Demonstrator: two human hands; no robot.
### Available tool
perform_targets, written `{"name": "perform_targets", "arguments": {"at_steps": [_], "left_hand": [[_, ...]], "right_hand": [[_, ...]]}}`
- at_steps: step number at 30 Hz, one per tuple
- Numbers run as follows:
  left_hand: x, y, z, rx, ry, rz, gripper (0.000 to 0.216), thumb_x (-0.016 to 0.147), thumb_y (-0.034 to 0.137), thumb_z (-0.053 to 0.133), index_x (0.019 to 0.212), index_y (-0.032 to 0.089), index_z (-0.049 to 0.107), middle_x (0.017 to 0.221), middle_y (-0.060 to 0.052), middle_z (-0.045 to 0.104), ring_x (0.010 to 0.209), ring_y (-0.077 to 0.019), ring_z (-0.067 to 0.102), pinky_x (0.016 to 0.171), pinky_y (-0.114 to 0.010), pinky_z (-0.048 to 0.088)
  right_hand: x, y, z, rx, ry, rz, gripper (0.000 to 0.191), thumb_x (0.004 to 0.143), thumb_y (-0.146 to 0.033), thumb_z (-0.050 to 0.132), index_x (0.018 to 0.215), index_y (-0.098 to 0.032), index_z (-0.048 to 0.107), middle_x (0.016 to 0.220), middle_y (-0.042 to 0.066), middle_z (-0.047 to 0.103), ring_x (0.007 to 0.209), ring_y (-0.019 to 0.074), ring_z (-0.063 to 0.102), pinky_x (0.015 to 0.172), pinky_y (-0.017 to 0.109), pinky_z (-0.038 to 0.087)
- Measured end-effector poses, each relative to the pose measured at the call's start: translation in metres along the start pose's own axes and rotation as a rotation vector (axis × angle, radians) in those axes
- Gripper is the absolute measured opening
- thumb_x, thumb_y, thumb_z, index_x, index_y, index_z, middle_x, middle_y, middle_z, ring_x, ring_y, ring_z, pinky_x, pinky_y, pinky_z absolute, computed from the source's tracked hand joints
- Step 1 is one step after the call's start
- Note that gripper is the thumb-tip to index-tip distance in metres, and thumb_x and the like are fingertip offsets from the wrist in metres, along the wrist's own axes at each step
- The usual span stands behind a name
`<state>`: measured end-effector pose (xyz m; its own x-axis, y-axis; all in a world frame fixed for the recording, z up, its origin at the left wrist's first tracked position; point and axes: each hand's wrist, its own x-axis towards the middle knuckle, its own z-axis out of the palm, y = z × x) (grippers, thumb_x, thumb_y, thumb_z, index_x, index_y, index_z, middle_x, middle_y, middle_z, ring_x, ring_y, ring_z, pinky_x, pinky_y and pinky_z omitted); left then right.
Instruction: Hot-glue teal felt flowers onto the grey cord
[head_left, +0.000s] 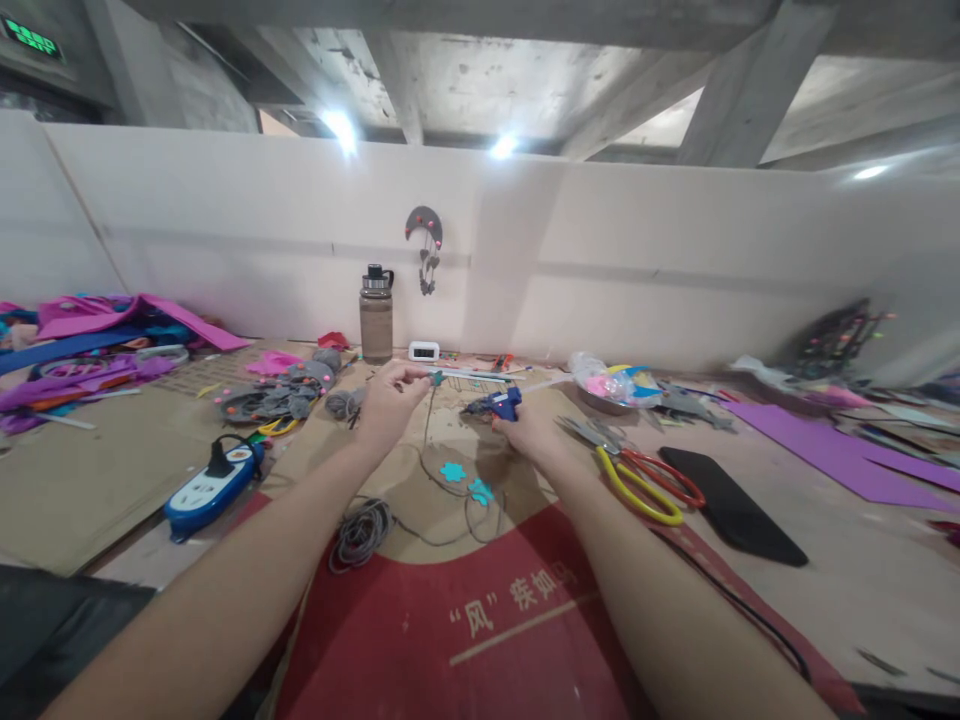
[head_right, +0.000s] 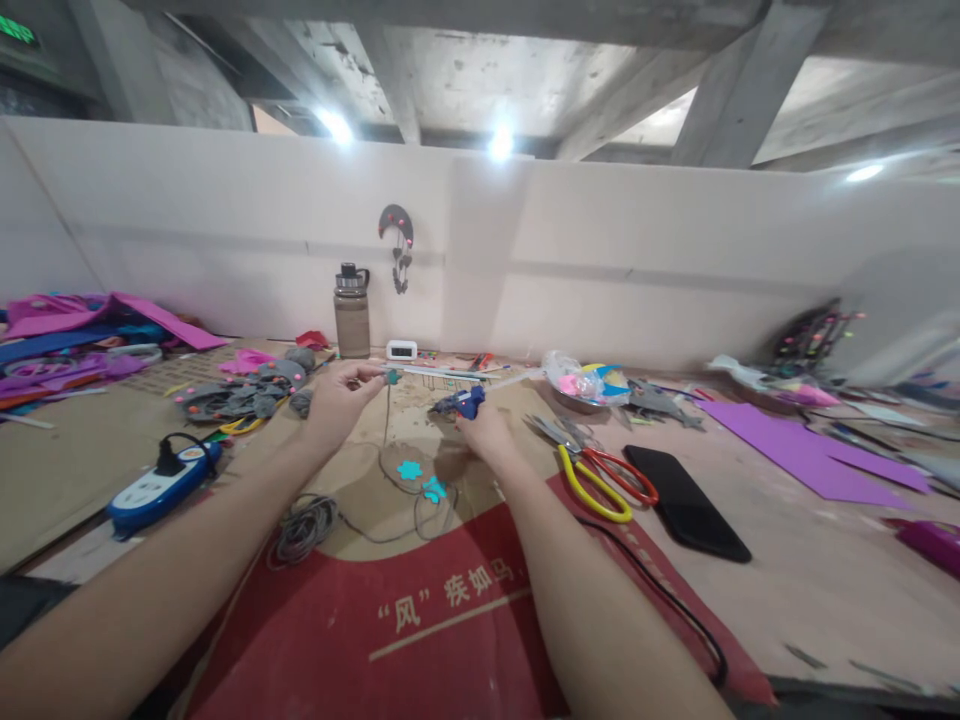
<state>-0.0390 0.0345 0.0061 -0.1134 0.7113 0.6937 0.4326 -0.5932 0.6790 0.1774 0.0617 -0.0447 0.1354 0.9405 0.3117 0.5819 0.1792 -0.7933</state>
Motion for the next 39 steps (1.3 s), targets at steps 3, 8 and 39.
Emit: {"name": "perform_targets", "arguments": {"at_steps": [3,8,39], "left_hand": [[-0.003,0.005,0.0,0.033,-0.037,-0.016,0.015,0.074,0.029,0.06,0.077,0.017,0.068,0.076,-0.002,0.065,0.066,-0.0134,0.055,0.061,-0.025,0.041],[-0.009,0.009,0.003,0.052,-0.039,-0.006,0.015,0.076,0.028,0.059,0.08,0.017,0.068,0.074,-0.002,0.067,0.068,-0.0148,0.058,0.063,-0.026,0.043],[-0.016,0.023,0.019,-0.465,-0.259,-0.338,0.027,0.071,0.034,0.066,0.086,0.012,0.065,0.071,-0.005,0.067,0.062,-0.015,0.063,0.062,-0.03,0.053]], "right_hand": [[-0.003,-0.006,-0.01,-0.263,0.059,-0.033,0.015,0.063,-0.018,0.065,0.055,-0.018,0.053,0.063,0.013,0.059,0.08,0.0298,0.058,0.071,0.038,0.04],[-0.026,-0.049,-0.016,-0.126,0.154,-0.266,0.013,0.081,-0.028,0.047,0.074,-0.018,0.052,0.084,0.011,0.06,0.083,0.023,0.054,0.076,0.037,0.039],[-0.046,-0.074,0.01,0.696,-0.074,-0.073,0.014,0.073,-0.031,0.054,0.08,-0.02,0.052,0.063,-0.005,0.048,0.05,0.0079,0.039,0.047,0.021,0.033]]}}
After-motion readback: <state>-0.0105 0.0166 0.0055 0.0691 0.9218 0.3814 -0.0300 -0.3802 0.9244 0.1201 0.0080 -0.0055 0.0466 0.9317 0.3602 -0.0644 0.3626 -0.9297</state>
